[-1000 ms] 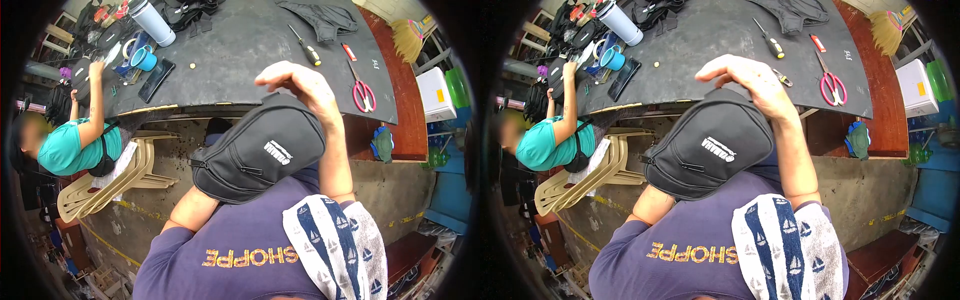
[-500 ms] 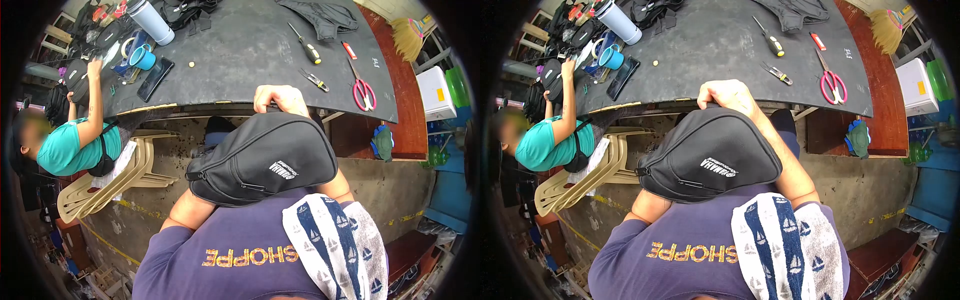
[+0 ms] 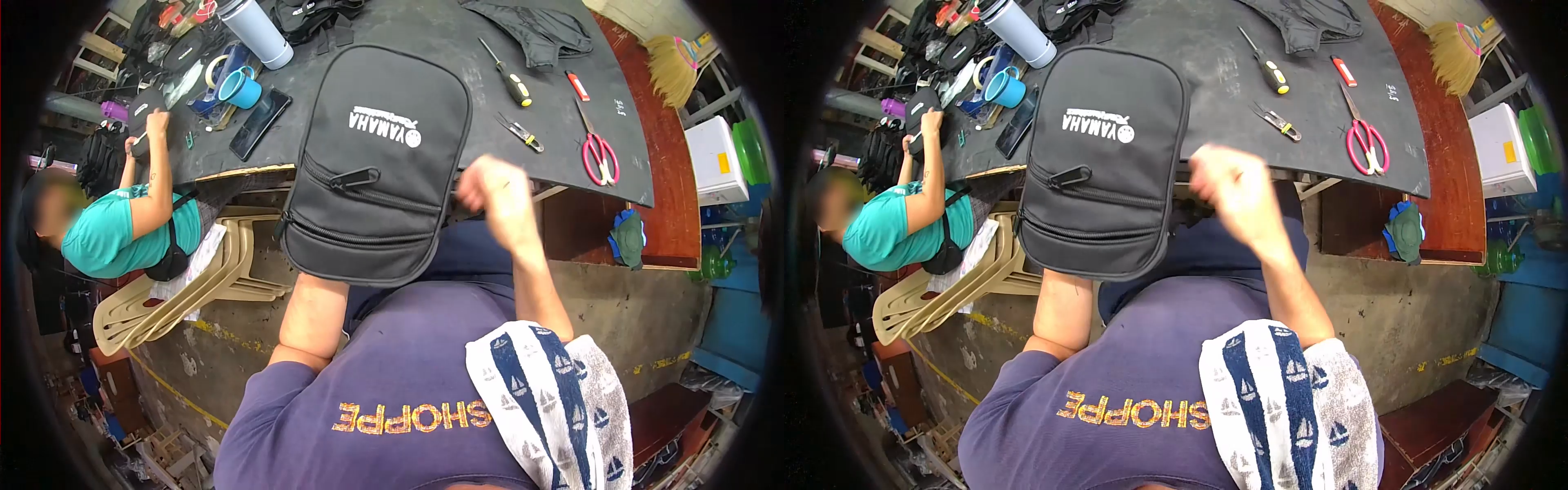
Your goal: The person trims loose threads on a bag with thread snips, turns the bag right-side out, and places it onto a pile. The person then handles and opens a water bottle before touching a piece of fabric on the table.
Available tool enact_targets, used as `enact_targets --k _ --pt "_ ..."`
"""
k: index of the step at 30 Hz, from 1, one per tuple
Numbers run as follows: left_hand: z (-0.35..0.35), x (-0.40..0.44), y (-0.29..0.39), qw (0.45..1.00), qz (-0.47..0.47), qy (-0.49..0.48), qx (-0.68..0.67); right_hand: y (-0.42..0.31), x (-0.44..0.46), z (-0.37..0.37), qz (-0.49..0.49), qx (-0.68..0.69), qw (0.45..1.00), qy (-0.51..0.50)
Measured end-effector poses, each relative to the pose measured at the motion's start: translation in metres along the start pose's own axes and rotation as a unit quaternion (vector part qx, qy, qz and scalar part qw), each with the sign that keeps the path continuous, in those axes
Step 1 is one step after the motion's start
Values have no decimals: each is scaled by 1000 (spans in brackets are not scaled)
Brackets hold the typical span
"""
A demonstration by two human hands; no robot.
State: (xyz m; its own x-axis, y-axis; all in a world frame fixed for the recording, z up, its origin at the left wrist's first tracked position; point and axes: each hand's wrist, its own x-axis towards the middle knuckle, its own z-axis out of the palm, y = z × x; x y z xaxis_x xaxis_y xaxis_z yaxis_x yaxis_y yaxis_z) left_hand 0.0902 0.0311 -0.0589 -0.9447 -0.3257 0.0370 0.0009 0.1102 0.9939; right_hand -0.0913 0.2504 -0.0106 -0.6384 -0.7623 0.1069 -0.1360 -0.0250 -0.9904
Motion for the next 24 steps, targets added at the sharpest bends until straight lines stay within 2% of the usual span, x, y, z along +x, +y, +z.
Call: enact_targets --k 1,2,6,9,13,18,19,21,22,24 --pt "-3 5 0 999 2 -5 -39 -10 -8 16 43 0 998 -45" --pt "-3 7 1 997 3 -10 -77 -7 -12 22 43 1 998 -45" --pt "2 19 4 972 8 -35 -232 8 -19 32 -2 105 993 -61" --pt "9 23 7 938 18 -48 -344 -17 -4 20 -81 130 986 70" --pt "20 16 11 870 27 -68 -487 -22 6 5 -122 33 991 53" --pt "8 14 14 755 38 -86 -649 -18 8 -5 -56 109 986 114" --pt "7 13 12 755 38 -86 -649 -22 7 -11 29 86 993 69" --pt "2 12 3 855 -11 111 -506 -33 6 -21 196 36 980 -19" --pt "1 15 -2 883 -31 205 -421 -29 7 -19 192 32 981 -14" --pt "3 13 -13 869 -28 180 -459 -4 6 -3 119 124 985 31"
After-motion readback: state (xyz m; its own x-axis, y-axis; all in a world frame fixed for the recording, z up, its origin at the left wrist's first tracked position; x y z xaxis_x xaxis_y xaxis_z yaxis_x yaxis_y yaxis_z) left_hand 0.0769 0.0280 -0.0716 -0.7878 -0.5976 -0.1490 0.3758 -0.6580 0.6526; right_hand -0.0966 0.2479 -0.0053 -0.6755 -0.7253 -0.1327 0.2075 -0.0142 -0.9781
